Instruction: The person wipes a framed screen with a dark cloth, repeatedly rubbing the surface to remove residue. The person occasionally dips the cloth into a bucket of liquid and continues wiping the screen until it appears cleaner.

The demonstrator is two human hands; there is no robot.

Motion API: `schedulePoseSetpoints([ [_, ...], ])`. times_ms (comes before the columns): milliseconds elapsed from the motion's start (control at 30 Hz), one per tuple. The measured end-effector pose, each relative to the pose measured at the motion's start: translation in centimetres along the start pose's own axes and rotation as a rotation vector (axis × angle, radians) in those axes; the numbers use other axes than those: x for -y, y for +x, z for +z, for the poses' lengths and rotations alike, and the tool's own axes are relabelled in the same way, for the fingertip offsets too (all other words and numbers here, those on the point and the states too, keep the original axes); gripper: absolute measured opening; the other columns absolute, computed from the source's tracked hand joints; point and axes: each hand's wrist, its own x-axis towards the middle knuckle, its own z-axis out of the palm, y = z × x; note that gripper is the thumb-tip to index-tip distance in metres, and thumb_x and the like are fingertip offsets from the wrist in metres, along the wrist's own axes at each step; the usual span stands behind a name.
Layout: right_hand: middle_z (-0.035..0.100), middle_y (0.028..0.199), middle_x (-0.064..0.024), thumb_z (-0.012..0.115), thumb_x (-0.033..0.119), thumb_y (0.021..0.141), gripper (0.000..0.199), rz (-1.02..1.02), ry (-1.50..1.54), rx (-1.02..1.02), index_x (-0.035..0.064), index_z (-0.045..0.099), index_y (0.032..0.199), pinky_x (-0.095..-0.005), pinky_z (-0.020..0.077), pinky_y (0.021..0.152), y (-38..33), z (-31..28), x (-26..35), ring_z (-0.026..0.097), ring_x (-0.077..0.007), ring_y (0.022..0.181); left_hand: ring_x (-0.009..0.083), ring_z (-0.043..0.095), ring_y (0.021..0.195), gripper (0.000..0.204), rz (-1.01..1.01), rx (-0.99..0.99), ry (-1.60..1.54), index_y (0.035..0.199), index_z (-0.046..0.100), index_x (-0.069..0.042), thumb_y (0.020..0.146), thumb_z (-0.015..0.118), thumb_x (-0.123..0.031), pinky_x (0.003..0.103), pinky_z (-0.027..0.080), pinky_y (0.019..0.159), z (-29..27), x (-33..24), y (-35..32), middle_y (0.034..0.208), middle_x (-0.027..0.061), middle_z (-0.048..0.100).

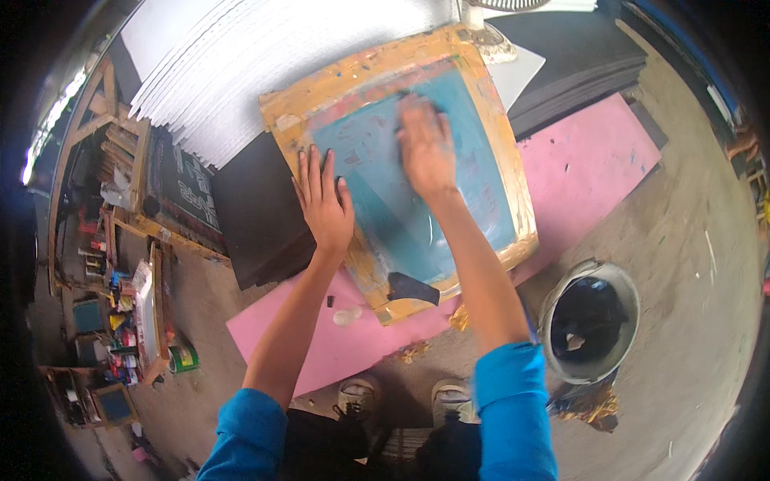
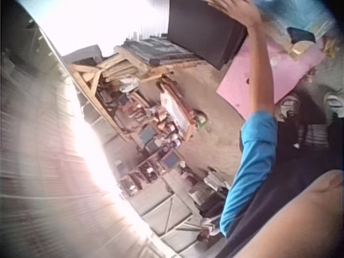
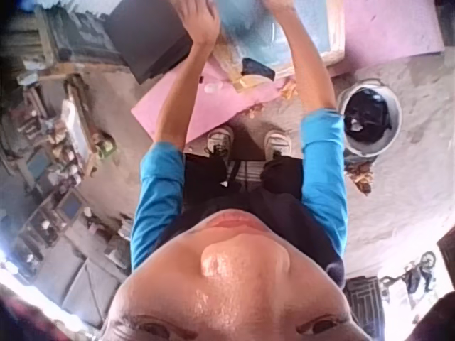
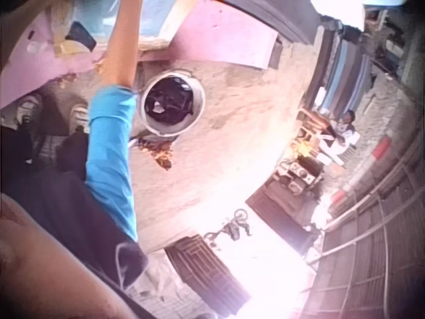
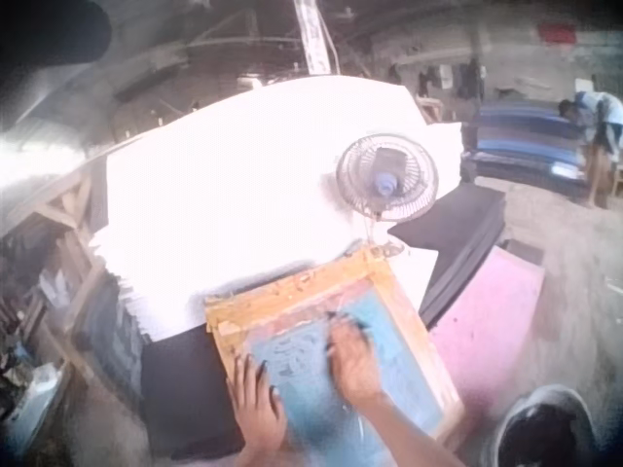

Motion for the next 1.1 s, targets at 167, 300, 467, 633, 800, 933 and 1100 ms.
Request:
schedulePoseSetpoints([
  [167, 0.041, 0.149, -0.0103, 0.048, 0.022, 0.097, 0.048, -0.002, 0.063, -0.007, 0.0058, 0.042, 0.142, -0.0505, 0.0246, 0.114, -1.7, 1.0, 1.6, 0.035, -0.0228, 0.14, 0.0309, 0.026, 0.144, 0.043, -0.003, 0.035, 0.018, 0.138, 0.048, -0.008, 0.095, 0.046, -0.014, 0.055, 0.019, 0.115, -0.3, 0.6, -0.1, 0.151, 0.0107, 0.036],
  [300, 0.04, 0.149, -0.0124, 0.049, 0.026, 0.097, 0.054, 0.004, -0.184, 0.005, 0.0044, 0.037, 0.145, -0.0497, 0.0215, 0.116, 1.3, -0.1, -2.2, 0.033, -0.0258, 0.14, 0.0302, 0.029, 0.143, 0.043, -0.001, 0.002, -0.02, 0.135, 0.052, -0.009, 0.092, 0.049, -0.014, 0.055, 0.018, 0.115, -0.2, 0.4, -0.2, 0.15, 0.01, 0.039],
  [467, 0.026, 0.153, -0.024, 0.051, 0.027, 0.095, 0.066, 0.144, -0.014, -0.079, -0.0051, 0.025, 0.146, -0.0494, 0.0182, 0.117, 0.3, 1.4, -0.4, 0.023, -0.038, 0.143, 0.0305, 0.029, 0.142, 0.043, -0.003, 0.003, -0.034, 0.134, 0.053, -0.009, 0.092, 0.049, -0.014, 0.055, 0.02, 0.114, 0.1, -0.2, 0.0, 0.149, 0.0105, 0.039],
  [633, 0.019, 0.157, -0.0183, 0.056, 0.039, 0.09, 0.079, -0.069, 0.113, 0.387, -0.0012, 0.022, 0.149, -0.045, 0.0194, 0.118, -14.0, -1.3, 6.4, 0.018, -0.0319, 0.146, 0.0312, 0.03, 0.142, 0.042, 0.011, -0.014, -0.031, 0.134, 0.053, -0.009, 0.092, 0.049, -0.013, 0.056, 0.02, 0.114, -0.1, 0.5, -0.1, 0.148, 0.0109, 0.04],
  [800, 0.024, 0.156, -0.0139, 0.056, 0.043, 0.091, 0.079, -0.156, -0.157, 0.645, 0.0058, 0.021, 0.151, -0.0434, 0.0225, 0.116, -7.2, -3.3, 2.8, 0.023, -0.0268, 0.145, 0.0317, 0.029, 0.142, 0.041, 0.018, -0.022, -0.036, 0.135, 0.052, -0.009, 0.094, 0.047, -0.012, 0.056, 0.018, 0.115, -0.8, 1.3, -0.2, 0.148, 0.0109, 0.04],
  [933, 0.024, 0.155, -0.0198, 0.049, 0.044, 0.095, 0.076, 0.127, -0.085, 0.051, -0.0021, 0.023, 0.149, -0.0469, 0.019, 0.117, -2.1, -1.7, -3.2, 0.02, -0.0335, 0.145, 0.0314, 0.03, 0.142, 0.042, 0.0, -0.019, -0.082, 0.134, 0.053, -0.011, 0.092, 0.049, -0.012, 0.059, 0.02, 0.113, 0.3, -0.2, -0.1, 0.149, 0.0098, 0.039],
  [1100, 0.02, 0.156, -0.0217, 0.049, 0.04, 0.095, 0.073, 0.078, 0.038, 0.295, -0.0026, 0.024, 0.149, -0.0489, 0.0147, 0.117, -10.1, -0.7, 4.1, 0.016, -0.0365, 0.146, 0.0315, 0.028, 0.143, 0.047, 0.016, 0.009, 0.09, 0.141, 0.047, -0.014, 0.094, 0.049, -0.017, 0.06, 0.026, 0.111, 0.2, 0.8, 0.0, 0.152, 0.0091, 0.035],
])
